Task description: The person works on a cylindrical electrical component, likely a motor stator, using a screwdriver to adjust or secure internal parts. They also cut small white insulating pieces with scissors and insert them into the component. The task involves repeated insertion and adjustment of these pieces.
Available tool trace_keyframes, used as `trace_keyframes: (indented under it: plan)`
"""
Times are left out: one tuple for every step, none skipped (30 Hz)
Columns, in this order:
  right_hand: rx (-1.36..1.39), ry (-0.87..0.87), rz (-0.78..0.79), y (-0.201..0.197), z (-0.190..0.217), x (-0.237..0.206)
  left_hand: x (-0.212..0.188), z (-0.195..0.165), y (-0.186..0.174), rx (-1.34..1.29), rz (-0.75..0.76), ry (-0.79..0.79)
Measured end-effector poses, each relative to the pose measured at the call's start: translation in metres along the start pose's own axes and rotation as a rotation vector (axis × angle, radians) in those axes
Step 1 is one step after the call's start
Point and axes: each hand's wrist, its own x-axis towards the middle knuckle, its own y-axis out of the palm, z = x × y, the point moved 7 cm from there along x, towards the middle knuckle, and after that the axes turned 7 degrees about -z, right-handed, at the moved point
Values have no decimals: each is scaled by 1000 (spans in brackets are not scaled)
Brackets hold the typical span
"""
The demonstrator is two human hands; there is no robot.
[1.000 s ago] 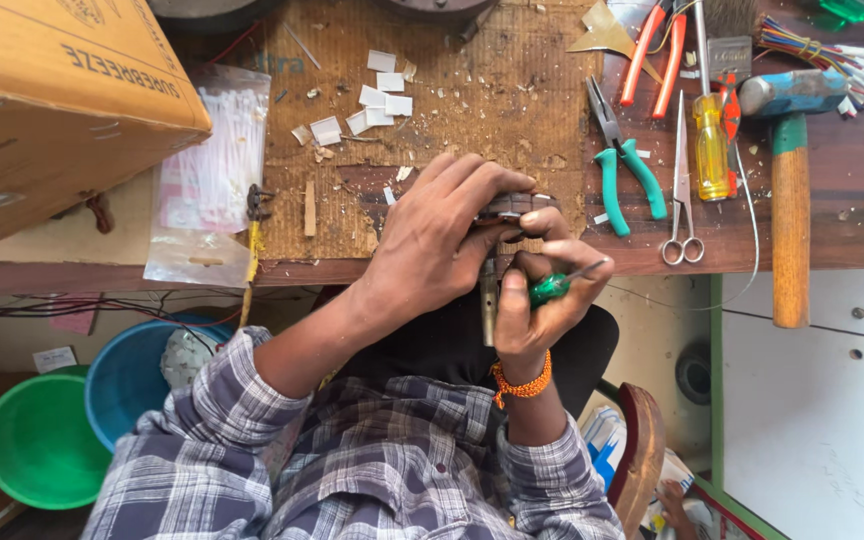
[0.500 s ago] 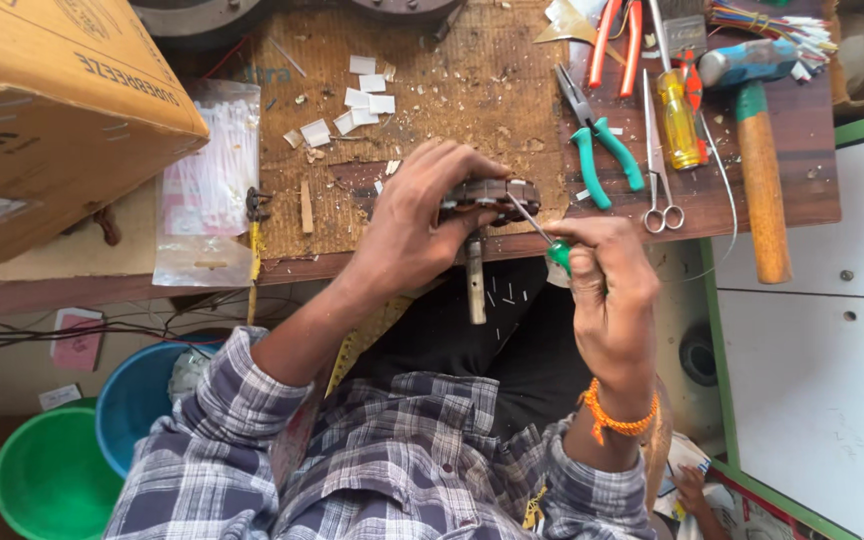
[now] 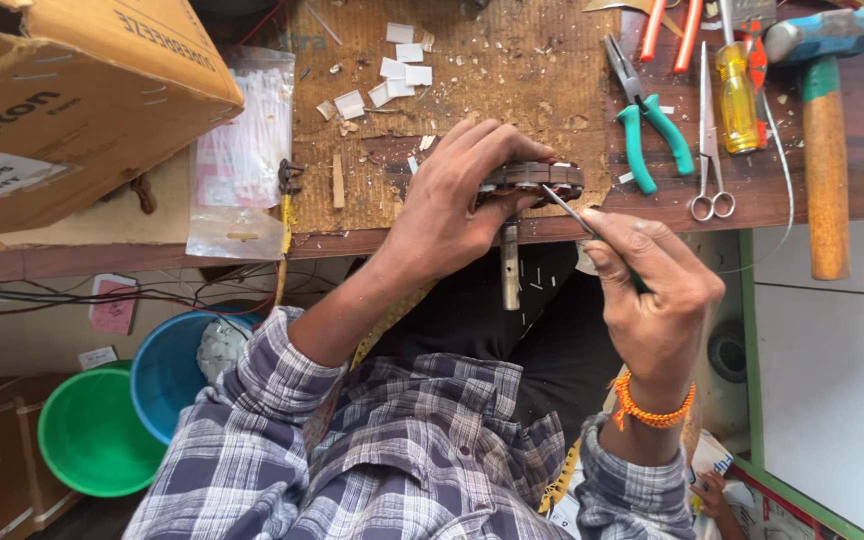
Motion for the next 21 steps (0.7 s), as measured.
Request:
trace_keyframes:
  plan:
    - [-6,-9,19,0,2,2,0,0,0,4,2,-6]
    - [-13,-20,36,-1,4,4,1,0,0,9,5,-9]
    - [-20,-32,51,-3,6,6,1,-1,0,2,3,-3]
    - [-16,-26,78,-4,8,8,1,-2,0,-6,1,1]
    - [-13,-21,105,-6,9,10,1,-2,0,-15,-3,5]
    - [-9,-16,133,-7,10,13,1,-3,0,-2,-8,6]
    - [-15,-30,152,-8,12,15,0,-4,0,11,-13,5]
    - [-20,-43,173,-9,13,18,-1,-5,0,23,-19,3]
    - [-26,-58,193,-9,13,20,-2,-5,1,45,-32,-2]
    - [-49,-94,193,-10,15,22,-3,-6,2,66,-46,-9]
    - [-73,-130,195,-10,16,23,-4,-5,2,87,-60,-17]
    - [-96,-165,197,-10,16,24,-5,-5,3,95,-57,-17]
    - [-86,-171,201,-8,15,24,-5,-4,4,102,-52,-15]
    - [-76,-177,203,-5,13,25,-4,-3,5,109,-47,-11]
    - [-67,-185,203,-2,12,25,-3,-2,5,109,-55,3]
    - [-49,-184,190,0,10,24,-3,-1,4,109,-64,15]
    - [-30,-185,176,3,9,23,-2,-1,3,110,-74,28]
    - [-10,-186,162,4,7,22,-2,0,2,99,-66,27]
    - [3,-204,175,6,5,22,-2,1,1,91,-57,24]
    - [18,-220,185,5,3,23,-3,1,0,85,-46,23]
    - [33,-234,195,4,1,24,-3,1,0,77,-9,39]
